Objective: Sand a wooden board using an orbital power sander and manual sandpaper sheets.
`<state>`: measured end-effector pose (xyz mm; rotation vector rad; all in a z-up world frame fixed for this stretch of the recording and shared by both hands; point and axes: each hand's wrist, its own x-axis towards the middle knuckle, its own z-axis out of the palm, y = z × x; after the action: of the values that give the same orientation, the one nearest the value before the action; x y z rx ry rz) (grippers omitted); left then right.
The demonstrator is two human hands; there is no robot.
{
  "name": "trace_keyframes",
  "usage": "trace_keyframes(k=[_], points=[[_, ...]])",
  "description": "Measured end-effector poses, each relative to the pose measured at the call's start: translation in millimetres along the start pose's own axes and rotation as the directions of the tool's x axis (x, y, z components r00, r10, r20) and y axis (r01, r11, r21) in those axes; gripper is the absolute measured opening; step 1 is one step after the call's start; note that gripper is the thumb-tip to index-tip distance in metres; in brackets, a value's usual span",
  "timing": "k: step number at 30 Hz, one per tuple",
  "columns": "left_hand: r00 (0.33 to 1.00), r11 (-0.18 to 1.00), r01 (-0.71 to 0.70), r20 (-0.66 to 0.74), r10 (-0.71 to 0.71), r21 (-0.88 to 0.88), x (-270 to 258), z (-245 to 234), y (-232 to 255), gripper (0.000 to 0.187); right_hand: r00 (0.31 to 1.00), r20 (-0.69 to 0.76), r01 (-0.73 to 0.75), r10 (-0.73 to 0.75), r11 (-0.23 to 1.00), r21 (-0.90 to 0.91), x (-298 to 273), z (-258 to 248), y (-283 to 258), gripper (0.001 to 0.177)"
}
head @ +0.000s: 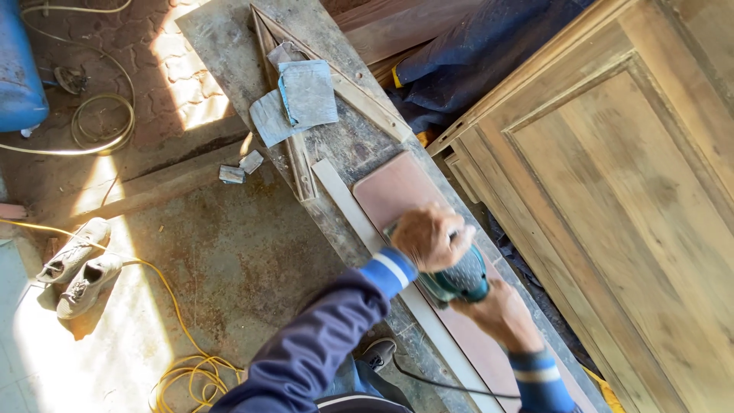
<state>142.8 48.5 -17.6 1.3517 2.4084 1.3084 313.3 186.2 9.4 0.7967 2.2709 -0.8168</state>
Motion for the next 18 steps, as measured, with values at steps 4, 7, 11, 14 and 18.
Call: trace_keyframes(k=[4, 7, 11, 14, 18], points=[[0.999, 0.999, -0.047, -0.001, 0.047, -0.002, -32, 44, 62, 0.042, 1.000, -0.025, 0.020, -0.018, 0.997, 0.068, -44, 16, 74, 0.040], [0.998, 0.998, -0.025, 0.061, 0.028, -0.052, -53, 76, 108, 0.042, 0.992, -0.002, -0.126, 0.126, 0.990, 0.065, -73, 34, 138, 0.038], [0.996, 0.992, -0.062, 0.056, 0.069, -0.111, -76, 106, 154, 0.040, 0.975, 0.032, -0.222, 0.220, 0.972, 0.074, -94, 66, 231, 0.042], [0.997, 0.987, -0.077, -0.020, 0.075, -0.144, -86, 121, 166, 0.036, 0.961, 0.018, -0.276, 0.276, 0.955, 0.109, -96, 80, 267, 0.046], [0.994, 0.984, -0.080, 0.056, 0.090, -0.162, -82, 113, 151, 0.036, 0.974, -0.043, -0.216, 0.221, 0.971, 0.101, -85, 88, 260, 0.045]])
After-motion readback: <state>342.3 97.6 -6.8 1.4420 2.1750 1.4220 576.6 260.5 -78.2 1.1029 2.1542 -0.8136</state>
